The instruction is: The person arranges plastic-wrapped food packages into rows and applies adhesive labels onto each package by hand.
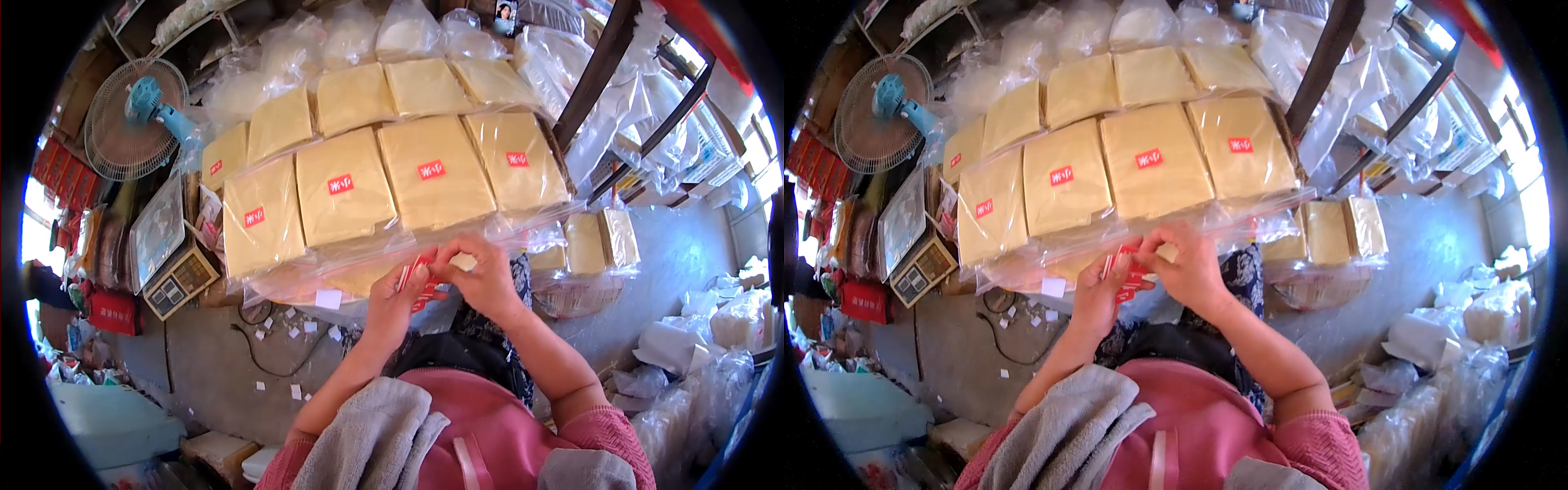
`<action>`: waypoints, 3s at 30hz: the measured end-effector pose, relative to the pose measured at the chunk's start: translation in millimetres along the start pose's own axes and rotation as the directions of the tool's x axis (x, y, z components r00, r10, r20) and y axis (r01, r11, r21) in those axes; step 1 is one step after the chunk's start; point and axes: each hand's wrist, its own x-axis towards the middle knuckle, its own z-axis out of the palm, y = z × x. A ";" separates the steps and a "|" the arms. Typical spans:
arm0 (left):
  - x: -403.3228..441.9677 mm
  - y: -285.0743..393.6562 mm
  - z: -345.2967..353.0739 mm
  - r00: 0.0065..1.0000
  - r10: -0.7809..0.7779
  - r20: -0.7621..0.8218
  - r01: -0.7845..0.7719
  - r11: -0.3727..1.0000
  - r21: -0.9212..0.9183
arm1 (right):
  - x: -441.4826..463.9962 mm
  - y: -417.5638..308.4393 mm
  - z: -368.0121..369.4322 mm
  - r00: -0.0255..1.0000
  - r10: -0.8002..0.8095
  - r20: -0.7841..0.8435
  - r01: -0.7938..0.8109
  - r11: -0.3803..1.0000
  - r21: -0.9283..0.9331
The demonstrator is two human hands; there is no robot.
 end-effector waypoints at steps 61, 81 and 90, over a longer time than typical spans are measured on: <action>-19.9 36.8 14.2 0.982 0.185 0.031 -0.166 0.777 0.607 | -12.2 -20.4 -20.6 0.976 0.114 0.185 -0.139 0.982 0.128; -6.4 34.9 -18.6 0.909 0.370 -0.192 -0.220 0.816 0.534 | 58.1 -21.2 0.4 0.898 -0.228 0.377 0.156 0.965 0.211; 11.8 36.8 -6.9 0.945 0.307 -0.113 -0.193 0.803 0.564 | 54.5 -6.4 -6.4 0.933 -0.020 0.359 -0.095 0.949 0.300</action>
